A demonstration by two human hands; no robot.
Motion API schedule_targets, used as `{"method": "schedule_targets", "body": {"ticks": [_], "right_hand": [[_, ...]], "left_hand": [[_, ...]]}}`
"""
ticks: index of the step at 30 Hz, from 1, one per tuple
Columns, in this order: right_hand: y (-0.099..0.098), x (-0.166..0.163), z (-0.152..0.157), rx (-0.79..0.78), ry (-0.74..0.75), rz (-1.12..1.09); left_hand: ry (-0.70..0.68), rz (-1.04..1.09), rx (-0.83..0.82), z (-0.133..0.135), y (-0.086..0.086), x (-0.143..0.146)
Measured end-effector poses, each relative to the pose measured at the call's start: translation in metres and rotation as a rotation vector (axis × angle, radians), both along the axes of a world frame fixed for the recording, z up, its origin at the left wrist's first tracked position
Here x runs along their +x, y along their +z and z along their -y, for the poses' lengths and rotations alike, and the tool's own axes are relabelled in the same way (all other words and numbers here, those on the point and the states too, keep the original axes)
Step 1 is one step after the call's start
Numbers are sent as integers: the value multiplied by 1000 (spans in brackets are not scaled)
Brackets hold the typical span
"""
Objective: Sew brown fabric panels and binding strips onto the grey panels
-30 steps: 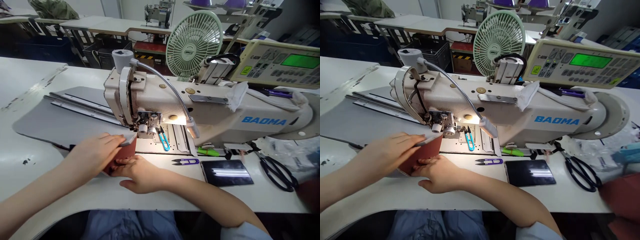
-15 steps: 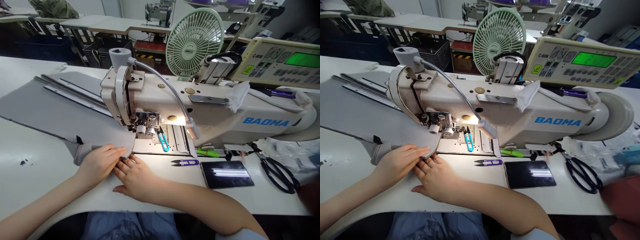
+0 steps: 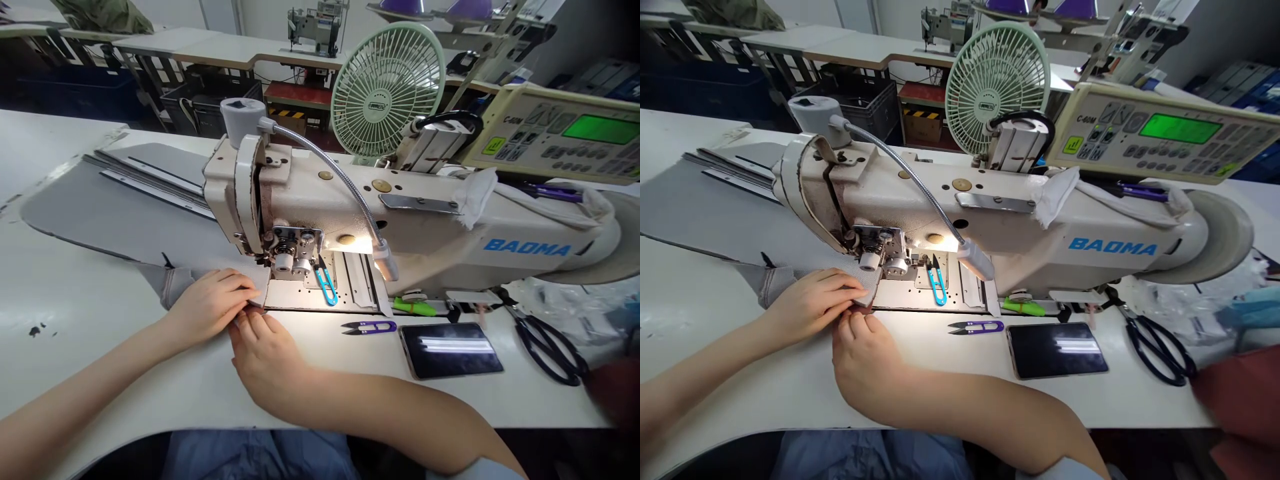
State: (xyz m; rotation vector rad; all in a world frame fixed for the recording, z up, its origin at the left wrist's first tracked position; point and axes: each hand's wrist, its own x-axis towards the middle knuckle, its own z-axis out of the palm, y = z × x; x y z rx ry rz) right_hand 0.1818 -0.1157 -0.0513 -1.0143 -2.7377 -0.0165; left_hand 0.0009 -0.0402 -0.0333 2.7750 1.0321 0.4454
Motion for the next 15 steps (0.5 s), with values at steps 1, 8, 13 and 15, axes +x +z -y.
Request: {"method": "schedule_targets", "body": {"ticks": [1, 8, 13, 15], "right_hand": [[0, -2, 1, 12, -1, 1], [-12, -5, 1, 111, -11, 22], [-11, -8, -1, 63, -23, 89], [-7, -8, -6, 42, -37, 105]], "left_hand": [[-16, 9, -32, -2, 1, 0], [-85, 50, -129, -18, 0, 0], [-115, 32, -126, -31, -4, -3], [-125, 17, -115, -36, -4, -3]]}}
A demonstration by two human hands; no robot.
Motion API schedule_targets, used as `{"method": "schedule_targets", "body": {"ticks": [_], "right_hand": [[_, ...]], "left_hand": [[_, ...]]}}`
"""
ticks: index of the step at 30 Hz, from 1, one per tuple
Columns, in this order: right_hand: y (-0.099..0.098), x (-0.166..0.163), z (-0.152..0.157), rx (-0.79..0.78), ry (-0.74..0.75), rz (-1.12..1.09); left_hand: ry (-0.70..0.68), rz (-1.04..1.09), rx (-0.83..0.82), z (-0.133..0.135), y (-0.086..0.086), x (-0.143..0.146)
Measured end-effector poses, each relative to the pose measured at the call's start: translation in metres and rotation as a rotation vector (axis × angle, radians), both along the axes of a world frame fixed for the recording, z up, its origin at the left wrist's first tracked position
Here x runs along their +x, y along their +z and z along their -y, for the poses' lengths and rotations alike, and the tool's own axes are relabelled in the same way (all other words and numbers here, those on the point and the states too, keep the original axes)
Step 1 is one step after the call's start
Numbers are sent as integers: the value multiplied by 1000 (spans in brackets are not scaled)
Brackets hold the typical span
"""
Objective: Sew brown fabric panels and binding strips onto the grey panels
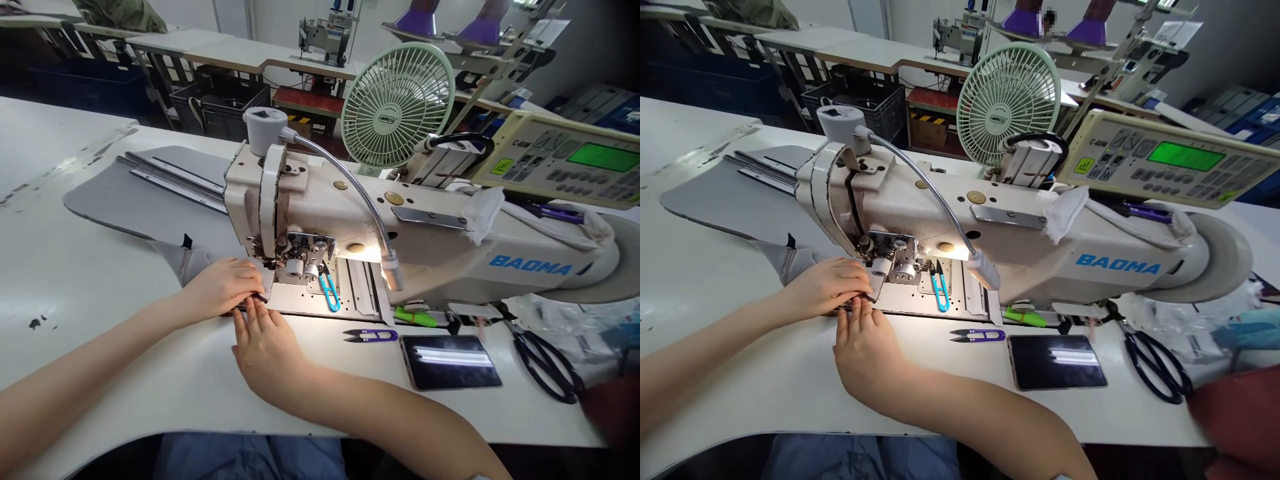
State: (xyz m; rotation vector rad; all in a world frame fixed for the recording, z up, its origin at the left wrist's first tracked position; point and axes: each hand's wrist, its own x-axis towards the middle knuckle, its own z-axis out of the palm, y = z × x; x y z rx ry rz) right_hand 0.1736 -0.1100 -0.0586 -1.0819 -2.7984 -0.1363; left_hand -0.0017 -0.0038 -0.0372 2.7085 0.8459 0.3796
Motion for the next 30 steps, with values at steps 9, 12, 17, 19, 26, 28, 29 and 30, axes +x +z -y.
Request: {"method": "schedule_targets", "body": {"ticks": [9, 12, 17, 19, 26, 28, 29, 30], "right_hand": [[9, -2, -20, -47, -75, 21], [10, -3, -25, -66, -91, 23], [12, -4, -32, -101, -153, 17], [11, -4, -35, -96, -164, 17], [6, -2, -44, -44, -183, -13], [5, -1, -45, -23, -187, -29], [4, -1, -45, -13, -189, -37], [4, -1, -46, -5, -192, -44]], "left_hand": [[3, -111, 55, -17, 4, 8], [-5, -100, 119, -21, 2, 8], [-28, -49, 248, -28, -6, 9], [-40, -42, 278, -31, -9, 9], [-19, -63, 364, -37, -16, 12], [2, -72, 375, -37, -17, 13], [13, -78, 377, -37, -16, 14], [23, -85, 377, -37, -16, 15]]}}
